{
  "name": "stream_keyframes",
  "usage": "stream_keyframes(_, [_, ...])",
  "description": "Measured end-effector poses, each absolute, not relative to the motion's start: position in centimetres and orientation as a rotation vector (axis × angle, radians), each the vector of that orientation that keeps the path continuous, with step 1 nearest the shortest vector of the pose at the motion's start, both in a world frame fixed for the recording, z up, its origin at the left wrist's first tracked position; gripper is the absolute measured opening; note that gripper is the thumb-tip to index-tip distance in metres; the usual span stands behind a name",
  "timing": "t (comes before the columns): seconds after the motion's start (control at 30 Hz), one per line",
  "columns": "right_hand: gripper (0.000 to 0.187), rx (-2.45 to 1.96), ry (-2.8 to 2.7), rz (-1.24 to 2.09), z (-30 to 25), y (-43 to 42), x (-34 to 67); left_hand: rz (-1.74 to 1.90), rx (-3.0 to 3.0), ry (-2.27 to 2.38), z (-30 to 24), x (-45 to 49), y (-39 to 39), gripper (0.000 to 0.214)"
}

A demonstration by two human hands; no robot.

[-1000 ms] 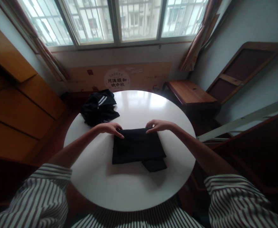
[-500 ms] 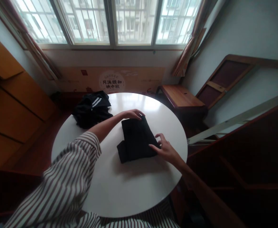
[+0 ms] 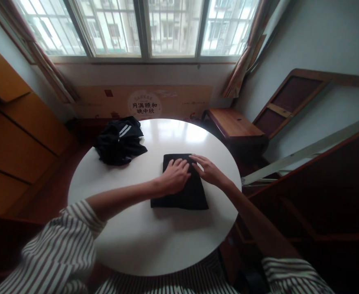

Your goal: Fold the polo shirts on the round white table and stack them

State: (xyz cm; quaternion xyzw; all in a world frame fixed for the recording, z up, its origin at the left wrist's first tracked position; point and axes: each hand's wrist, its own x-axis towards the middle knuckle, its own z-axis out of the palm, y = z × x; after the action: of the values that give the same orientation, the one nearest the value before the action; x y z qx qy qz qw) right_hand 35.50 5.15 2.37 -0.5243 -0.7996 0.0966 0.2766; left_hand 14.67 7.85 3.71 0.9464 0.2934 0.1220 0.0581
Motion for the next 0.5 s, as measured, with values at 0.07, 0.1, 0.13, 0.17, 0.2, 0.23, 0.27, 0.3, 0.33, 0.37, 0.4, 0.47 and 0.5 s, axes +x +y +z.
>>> stream_keyframes(0.07, [0.045, -1.429, -2.239, 0.283, 1.2, 7.2, 35.4, 0.294, 2.903, 0.723, 2.4, 13.2, 3.5, 0.072])
stream_keyframes(0.1, [0.046, -1.449, -2.279, 0.291, 0.7, 7.9, 35.2, 0.257, 2.916, 0.666, 1.7, 12.6, 2.0, 0.081])
stream_keyframes(0.13, [0.046, -1.47, -2.302, 0.301, 0.2, 8.3, 34.9, 0.225, 2.928, 0.632, 1.1, 12.2, 0.9, 0.085])
stream_keyframes(0.17, [0.046, -1.493, -2.298, 0.313, -0.1, 8.6, 34.7, 0.208, 2.945, 0.627, 0.6, 11.9, 0.2, 0.085])
stream_keyframes(0.2, [0.046, -1.521, -2.259, 0.326, -0.3, 8.7, 34.6, 0.207, 2.966, 0.646, 0.1, 11.7, -0.1, 0.081])
stream_keyframes(0.23, [0.047, -1.56, -2.18, 0.34, -0.4, 8.7, 34.6, 0.214, 2.988, 0.673, -0.2, 11.7, -0.2, 0.075])
stream_keyframes(0.27, [0.049, -1.618, -2.056, 0.36, -0.3, 8.7, 34.7, 0.224, 3.011, 0.696, -0.5, 11.7, -0.2, 0.07])
stream_keyframes(0.3, [0.054, -1.688, -1.902, 0.401, -0.1, 8.7, 34.8, 0.236, 3.034, 0.708, -0.6, 11.7, -0.1, 0.065])
stream_keyframes(0.33, [0.062, -1.753, -1.74, 0.477, 0.2, 8.7, 35.1, 0.246, 3.057, 0.716, -0.7, 11.8, -0.1, 0.062])
stream_keyframes(0.37, [0.073, -1.803, -1.596, 0.593, 0.5, 8.6, 35.4, 0.25, 3.079, 0.715, -0.8, 11.8, 0.0, 0.06])
stream_keyframes(0.4, [0.085, -1.832, -1.487, 0.742, 0.8, 8.6, 35.7, 0.248, 3.1, 0.71, -0.9, 11.9, 0.0, 0.059])
stream_keyframes(0.47, [0.103, -1.831, -1.402, 1.022, 1.3, 8.5, 36.2, 0.232, 3.139, 0.696, -1.0, 11.9, -0.1, 0.059])
stream_keyframes(0.5, [0.105, -1.809, -1.438, 1.076, 1.3, 8.6, 36.3, 0.22, 3.155, 0.688, -1.0, 12.1, 0.0, 0.06])
